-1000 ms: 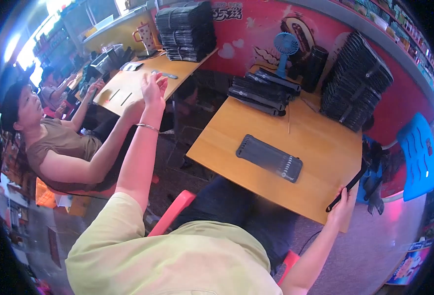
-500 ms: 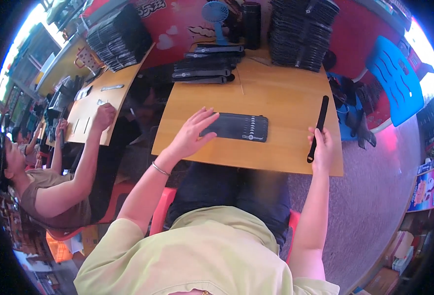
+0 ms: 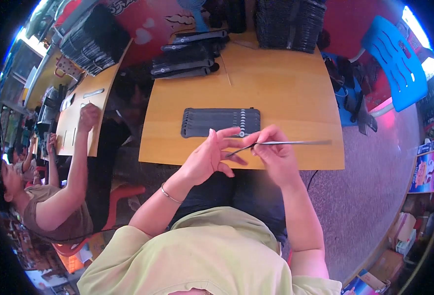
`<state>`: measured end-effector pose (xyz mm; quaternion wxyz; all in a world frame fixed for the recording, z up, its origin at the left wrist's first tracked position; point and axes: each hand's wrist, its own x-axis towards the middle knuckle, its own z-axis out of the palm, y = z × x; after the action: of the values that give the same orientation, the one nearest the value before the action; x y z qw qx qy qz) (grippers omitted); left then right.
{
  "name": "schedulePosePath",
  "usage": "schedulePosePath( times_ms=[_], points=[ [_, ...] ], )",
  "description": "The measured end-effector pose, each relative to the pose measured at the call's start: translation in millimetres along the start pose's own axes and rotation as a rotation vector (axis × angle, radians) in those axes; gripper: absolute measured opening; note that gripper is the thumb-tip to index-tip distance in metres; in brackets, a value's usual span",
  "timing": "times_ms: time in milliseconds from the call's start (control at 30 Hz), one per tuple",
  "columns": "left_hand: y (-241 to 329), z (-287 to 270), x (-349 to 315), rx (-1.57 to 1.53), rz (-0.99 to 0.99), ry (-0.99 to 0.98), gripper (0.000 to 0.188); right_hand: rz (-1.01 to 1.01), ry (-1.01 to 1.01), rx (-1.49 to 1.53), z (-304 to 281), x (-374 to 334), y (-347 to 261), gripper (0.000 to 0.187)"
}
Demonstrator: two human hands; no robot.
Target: The person is inspecting and cleaning black flexible straps using a small wooden tool at a workbench.
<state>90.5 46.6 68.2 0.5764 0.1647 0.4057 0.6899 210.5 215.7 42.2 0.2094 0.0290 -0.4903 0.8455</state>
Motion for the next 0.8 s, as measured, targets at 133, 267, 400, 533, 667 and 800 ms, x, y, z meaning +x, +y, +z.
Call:
schedulePosePath(
  times_ms=[133, 267, 400, 533, 667, 800],
  points=[
    [-7, -13, -3, 0.237, 0.087, 0.069, 0.024, 0.037, 0.053, 0.012, 5, 2, 6, 0.022],
    [-7, -19, -11, 0.369, 0.288, 0.279, 0.011, 0.005, 0.089, 0.109, -5, 8, -1, 0.023],
    [-4, -27, -17, 0.530, 0.409, 0.379, 0.015, 0.072, 0.273, -0.019, -25, 6, -5, 0.022],
    [-4, -41, -20, 0.482, 0.448, 0.406, 0.019, 0.108, 0.301, -0.032, -31, 7, -4, 0.024],
    [-1, -51, -25, 0.393, 0.429, 0.442, 0.017, 0.145, 0.386, -0.085, -23, 9, -2, 0.024],
    [2, -61, -29, 0.439, 0.384, 0.526, 0.015, 0.168, 0.391, -0.230, -25, 11, 0, 0.022]
  ],
)
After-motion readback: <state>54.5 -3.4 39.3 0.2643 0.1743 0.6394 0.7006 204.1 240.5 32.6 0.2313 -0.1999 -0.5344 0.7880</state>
